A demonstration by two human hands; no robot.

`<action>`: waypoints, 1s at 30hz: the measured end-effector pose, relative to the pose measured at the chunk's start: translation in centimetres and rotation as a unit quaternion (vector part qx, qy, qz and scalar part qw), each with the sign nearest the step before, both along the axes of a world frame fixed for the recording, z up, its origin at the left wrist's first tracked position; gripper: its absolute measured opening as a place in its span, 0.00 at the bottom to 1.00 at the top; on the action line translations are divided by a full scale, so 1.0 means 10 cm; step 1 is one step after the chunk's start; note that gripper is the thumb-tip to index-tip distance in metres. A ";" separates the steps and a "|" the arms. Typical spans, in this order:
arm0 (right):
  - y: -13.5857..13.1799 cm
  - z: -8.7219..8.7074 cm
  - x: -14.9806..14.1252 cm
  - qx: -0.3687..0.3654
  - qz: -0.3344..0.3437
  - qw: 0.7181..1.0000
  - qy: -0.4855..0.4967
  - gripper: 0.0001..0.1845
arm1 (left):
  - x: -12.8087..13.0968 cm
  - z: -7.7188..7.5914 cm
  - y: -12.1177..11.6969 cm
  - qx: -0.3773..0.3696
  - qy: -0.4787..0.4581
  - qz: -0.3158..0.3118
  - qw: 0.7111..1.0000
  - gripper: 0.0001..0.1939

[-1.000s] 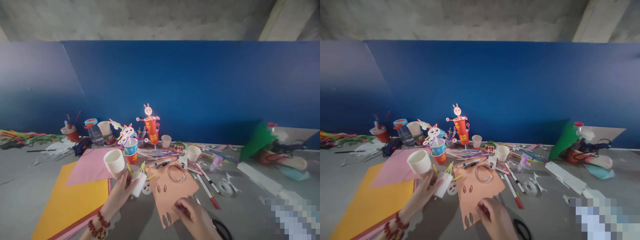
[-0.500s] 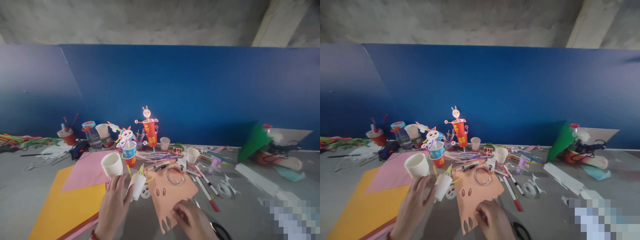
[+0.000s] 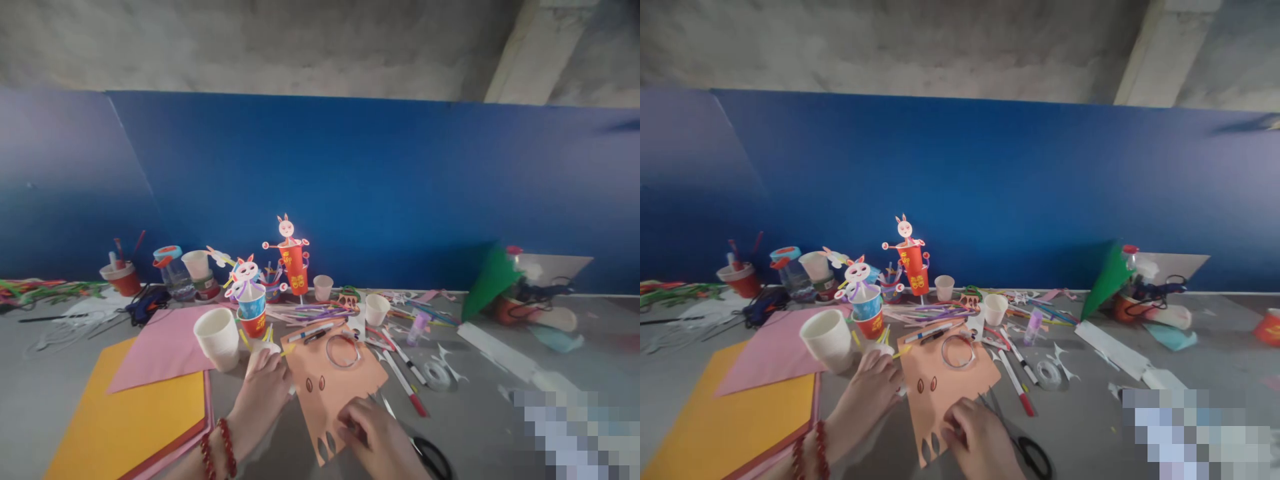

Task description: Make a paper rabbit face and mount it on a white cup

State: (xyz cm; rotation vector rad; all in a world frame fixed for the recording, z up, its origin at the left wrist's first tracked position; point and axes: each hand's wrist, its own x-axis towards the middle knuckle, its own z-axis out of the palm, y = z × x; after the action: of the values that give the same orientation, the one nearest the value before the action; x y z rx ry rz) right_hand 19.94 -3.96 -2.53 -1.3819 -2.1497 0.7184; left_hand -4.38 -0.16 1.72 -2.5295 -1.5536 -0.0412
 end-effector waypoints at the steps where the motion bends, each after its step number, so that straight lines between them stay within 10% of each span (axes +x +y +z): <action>1: -0.01 0.01 0.00 -0.004 -0.002 1.000 0.003 0.05 | 0.00 0.00 0.00 0.006 -0.003 -0.001 1.000 0.13; 24: -0.02 0.05 -0.02 -0.015 0.000 1.000 0.015 0.05 | -0.04 0.15 -0.03 0.018 0.062 -0.063 0.996 0.12; 30: 0.00 0.01 -0.03 -0.028 -0.008 0.998 0.054 0.07 | -0.12 0.21 -0.19 0.062 -0.218 -0.015 0.974 0.10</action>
State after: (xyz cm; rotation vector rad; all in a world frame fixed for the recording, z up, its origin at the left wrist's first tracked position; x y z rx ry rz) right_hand 19.63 -3.98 -2.40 -1.3545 -2.0480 0.8331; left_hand -5.57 -2.04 3.82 -2.5573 -1.5887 -0.7203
